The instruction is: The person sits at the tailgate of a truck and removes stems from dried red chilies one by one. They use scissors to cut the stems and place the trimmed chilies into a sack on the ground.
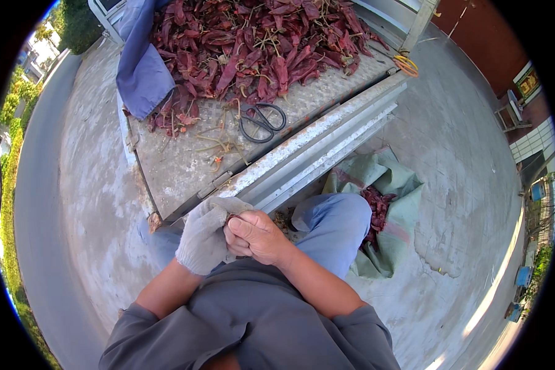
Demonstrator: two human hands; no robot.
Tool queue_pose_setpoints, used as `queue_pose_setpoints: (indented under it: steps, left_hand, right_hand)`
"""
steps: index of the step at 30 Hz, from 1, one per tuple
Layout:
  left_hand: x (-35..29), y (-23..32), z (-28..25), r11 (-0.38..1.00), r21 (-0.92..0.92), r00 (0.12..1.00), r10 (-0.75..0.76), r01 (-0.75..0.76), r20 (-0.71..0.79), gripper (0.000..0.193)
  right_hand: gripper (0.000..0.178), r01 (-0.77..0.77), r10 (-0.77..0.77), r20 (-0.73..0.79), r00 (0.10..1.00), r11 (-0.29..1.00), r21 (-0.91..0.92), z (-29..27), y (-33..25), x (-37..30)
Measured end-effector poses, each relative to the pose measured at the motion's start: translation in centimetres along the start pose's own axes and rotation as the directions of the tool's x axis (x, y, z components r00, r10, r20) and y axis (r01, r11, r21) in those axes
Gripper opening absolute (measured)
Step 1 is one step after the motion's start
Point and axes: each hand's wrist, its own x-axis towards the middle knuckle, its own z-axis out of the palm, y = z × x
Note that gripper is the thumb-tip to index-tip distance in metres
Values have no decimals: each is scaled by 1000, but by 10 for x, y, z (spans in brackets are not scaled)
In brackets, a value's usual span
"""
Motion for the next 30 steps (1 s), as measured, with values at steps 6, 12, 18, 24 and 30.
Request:
queue_pose_setpoints:
  steps: [6, 12, 18, 24, 30]
  left_hand:
    - [-2, 19, 10, 565, 762, 891, 453, -316, 34, 25]
    - [-2, 36, 4, -67, 908, 789, 471, -414, 394, 45]
    - [-18, 57, 14, -74, 985, 970, 178, -154, 165, 44]
    - [22, 121, -40, -84, 996, 818, 575, 32, 22, 46]
    - [86, 161, -64, -398, 884, 783, 618, 245, 62, 58]
  right_hand:
    - [41, -24, -7, -230, 973, 991, -134, 8, 1, -1]
    - [34, 140, -326, -438, 838, 904, -405, -1, -15, -6]
    - [28, 34, -609, -546, 575, 685, -728, -64, -88, -72]
    - [47, -831, -860, -325, 393, -181, -526, -217, -133, -245]
    - [49, -660, -753, -592, 287, 292, -692, -198, -120, -244]
